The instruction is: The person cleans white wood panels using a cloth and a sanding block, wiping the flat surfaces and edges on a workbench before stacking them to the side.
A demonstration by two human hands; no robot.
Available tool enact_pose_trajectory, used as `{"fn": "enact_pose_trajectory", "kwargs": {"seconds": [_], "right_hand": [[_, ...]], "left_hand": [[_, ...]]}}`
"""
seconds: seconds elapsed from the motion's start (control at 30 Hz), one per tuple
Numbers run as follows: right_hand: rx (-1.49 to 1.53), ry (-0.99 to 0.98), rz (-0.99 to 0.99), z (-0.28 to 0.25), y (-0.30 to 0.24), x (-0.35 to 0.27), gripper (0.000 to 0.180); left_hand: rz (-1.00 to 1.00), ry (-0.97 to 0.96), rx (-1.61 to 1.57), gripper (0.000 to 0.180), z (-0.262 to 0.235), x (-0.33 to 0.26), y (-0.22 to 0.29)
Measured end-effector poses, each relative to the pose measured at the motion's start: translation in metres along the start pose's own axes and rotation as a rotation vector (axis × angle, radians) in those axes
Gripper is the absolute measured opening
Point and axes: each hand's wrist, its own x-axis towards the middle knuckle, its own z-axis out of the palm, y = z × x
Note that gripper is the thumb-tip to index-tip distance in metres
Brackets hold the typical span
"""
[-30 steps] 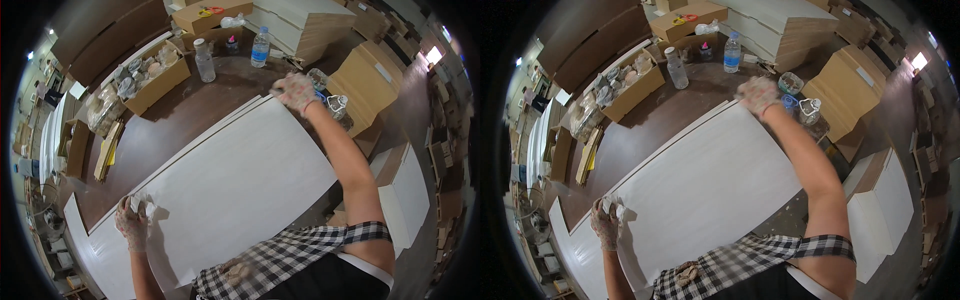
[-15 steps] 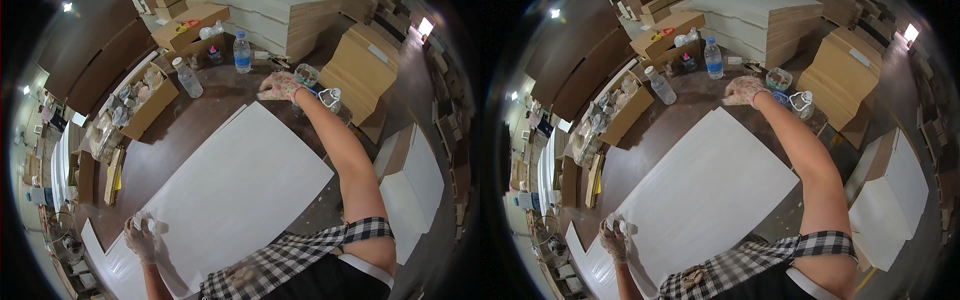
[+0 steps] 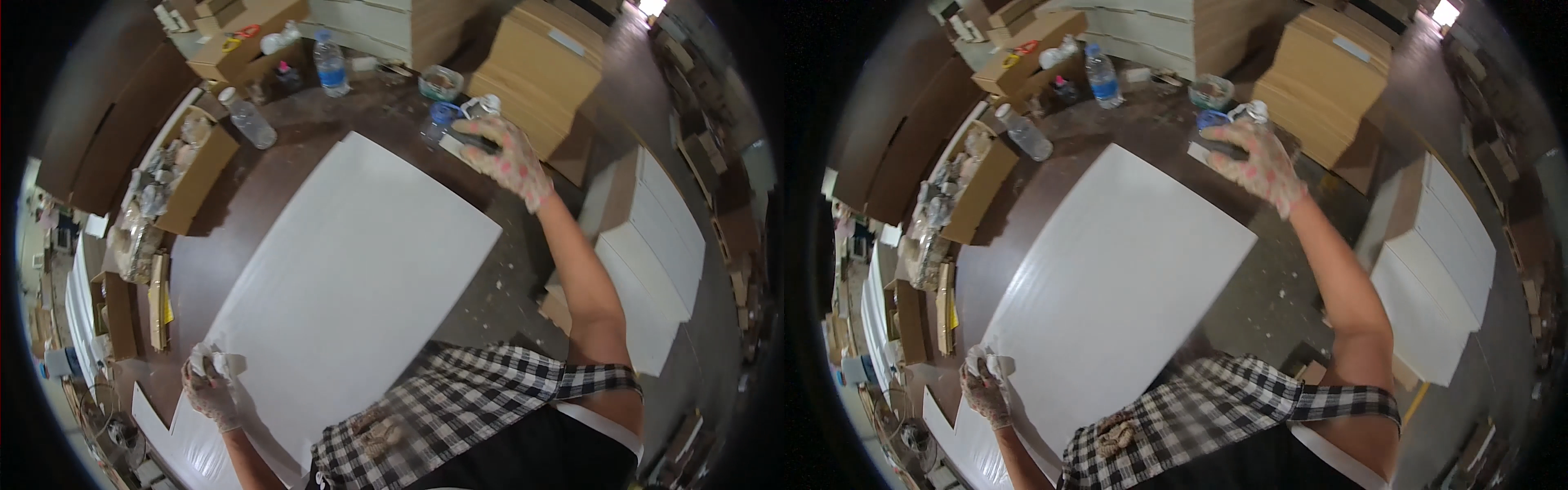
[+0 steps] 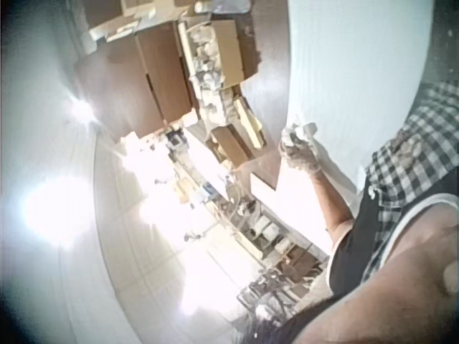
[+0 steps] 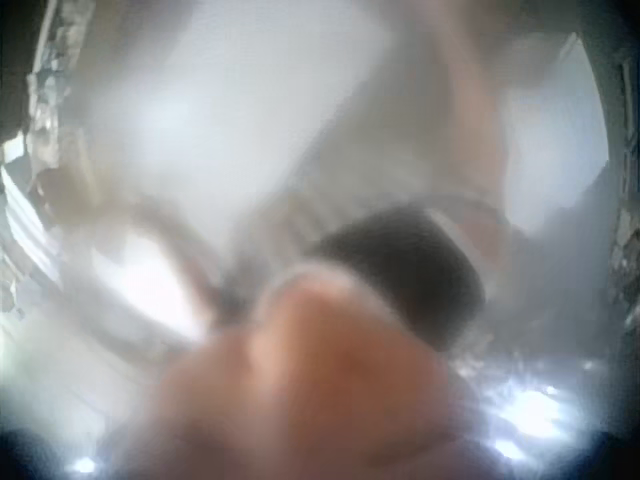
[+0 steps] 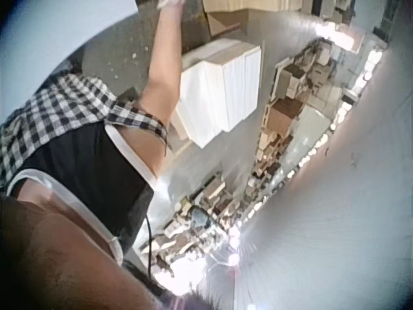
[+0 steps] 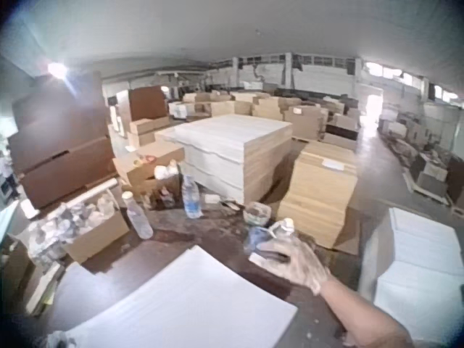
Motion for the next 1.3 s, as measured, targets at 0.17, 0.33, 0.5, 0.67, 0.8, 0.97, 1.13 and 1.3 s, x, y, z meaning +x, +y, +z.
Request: {"fn": "enact_pose_trajectory", "kwargs": {"seconds": [0.17, 0.33, 0.5, 0.67, 0.8, 0.97, 1.13, 1.3], "right_hand": [[-0.17, 0.095, -0.254, 0.043, -0.058, -0.135, 0.04], [-0.25, 0.39, 0.263, 0.044, -0.004, -0.119, 0.035], [-0.254, 0.443, 0.159, 0.028, 0.007, -0.099, 0.033], [-0.133, 0.261, -0.077, 0.097, -0.09, -0.142, 0.035], [0.093, -0.006, -0.346, 0.088, -0.114, -0.153, 0.036], [-0.34, 0.41, 0.046, 0.064, -0.036, -0.101, 0.031], [0.039, 0.071, -0.465, 0.111, -0.137, -0.169, 0.033], [-0.219, 0.346, -0.015, 0.064, -0.047, -0.123, 0.038]], "left_hand": [[-0.036, -0.028, 0.072, 0.036, 0.021, 0.008, -0.029], [-0.063, -0.095, -0.007, 0.037, 0.033, 0.031, -0.04], [-0.096, -0.149, -0.099, 0.035, 0.031, 0.041, -0.019], [-0.17, -0.155, -0.019, 0.036, 0.035, 0.049, -0.029], [-0.109, -0.131, -0.01, 0.034, 0.035, 0.053, -0.013], [-0.108, -0.156, 0.031, 0.04, 0.041, 0.071, 0.011], [0.062, -0.117, -0.006, 0.031, 0.041, 0.081, 0.071], [0.216, 0.07, -0.063, 0.022, 0.027, 0.065, 0.073]]}}
